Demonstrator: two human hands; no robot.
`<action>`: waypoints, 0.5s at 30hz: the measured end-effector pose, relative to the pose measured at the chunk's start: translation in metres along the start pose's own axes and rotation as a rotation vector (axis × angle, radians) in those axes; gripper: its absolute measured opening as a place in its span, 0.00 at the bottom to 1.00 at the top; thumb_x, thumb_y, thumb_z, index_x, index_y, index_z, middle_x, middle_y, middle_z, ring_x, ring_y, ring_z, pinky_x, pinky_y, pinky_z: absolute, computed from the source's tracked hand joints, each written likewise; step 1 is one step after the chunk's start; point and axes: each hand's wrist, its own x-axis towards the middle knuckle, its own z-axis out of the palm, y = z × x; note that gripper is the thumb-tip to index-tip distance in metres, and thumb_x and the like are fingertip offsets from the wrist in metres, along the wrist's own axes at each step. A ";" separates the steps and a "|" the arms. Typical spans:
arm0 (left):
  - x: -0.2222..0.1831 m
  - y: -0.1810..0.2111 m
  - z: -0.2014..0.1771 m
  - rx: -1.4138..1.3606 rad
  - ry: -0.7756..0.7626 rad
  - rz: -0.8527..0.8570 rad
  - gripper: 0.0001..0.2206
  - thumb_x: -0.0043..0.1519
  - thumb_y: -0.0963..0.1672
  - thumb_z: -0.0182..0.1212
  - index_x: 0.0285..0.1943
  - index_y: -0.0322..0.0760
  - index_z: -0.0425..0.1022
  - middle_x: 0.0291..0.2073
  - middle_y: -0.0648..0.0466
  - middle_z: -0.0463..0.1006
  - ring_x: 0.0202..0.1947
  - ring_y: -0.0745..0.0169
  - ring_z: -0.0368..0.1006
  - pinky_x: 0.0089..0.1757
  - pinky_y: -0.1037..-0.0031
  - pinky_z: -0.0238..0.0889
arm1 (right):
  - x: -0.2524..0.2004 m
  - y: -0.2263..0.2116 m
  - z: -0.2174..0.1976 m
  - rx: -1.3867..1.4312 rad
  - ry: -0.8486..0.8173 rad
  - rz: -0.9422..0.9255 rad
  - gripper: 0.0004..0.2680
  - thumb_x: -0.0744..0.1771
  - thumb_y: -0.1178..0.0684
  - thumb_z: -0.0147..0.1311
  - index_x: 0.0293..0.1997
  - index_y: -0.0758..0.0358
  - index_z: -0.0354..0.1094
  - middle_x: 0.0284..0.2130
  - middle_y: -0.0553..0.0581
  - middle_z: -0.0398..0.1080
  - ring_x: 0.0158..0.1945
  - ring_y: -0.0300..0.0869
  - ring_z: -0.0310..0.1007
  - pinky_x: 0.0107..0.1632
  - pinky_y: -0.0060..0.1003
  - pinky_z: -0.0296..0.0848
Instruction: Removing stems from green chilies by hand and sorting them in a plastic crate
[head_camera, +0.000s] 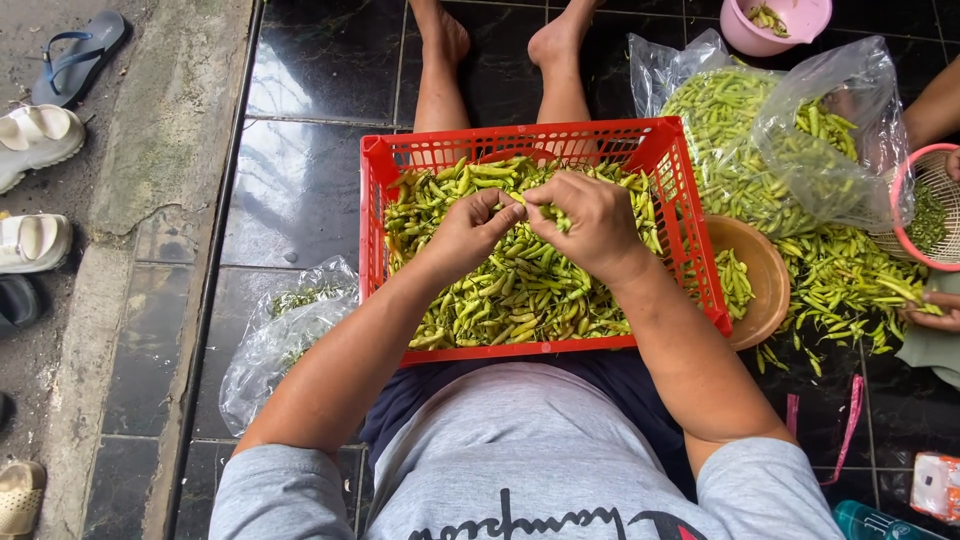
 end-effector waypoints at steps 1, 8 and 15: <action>0.002 -0.006 0.000 0.002 -0.002 0.000 0.07 0.67 0.45 0.63 0.41 0.37 0.80 0.12 0.65 0.65 0.17 0.79 0.55 0.27 0.85 0.49 | 0.000 -0.003 0.002 0.000 0.003 0.001 0.01 0.68 0.62 0.59 0.41 0.64 0.75 0.24 0.58 0.73 0.24 0.44 0.73 0.28 0.35 0.74; 0.005 -0.002 0.002 -0.072 0.059 -0.122 0.06 0.66 0.44 0.61 0.43 0.35 0.78 0.13 0.64 0.64 0.16 0.77 0.57 0.23 0.85 0.51 | -0.005 -0.011 0.003 -0.421 0.090 -0.222 0.04 0.64 0.58 0.60 0.38 0.52 0.72 0.25 0.45 0.68 0.28 0.37 0.70 0.30 0.30 0.72; 0.018 -0.017 -0.003 -0.450 0.050 -0.298 0.04 0.62 0.44 0.53 0.37 0.41 0.71 0.22 0.63 0.52 0.22 0.76 0.50 0.23 0.84 0.40 | -0.051 -0.015 -0.110 -0.185 0.279 0.397 0.06 0.68 0.62 0.65 0.48 0.60 0.79 0.35 0.61 0.76 0.40 0.54 0.78 0.42 0.44 0.75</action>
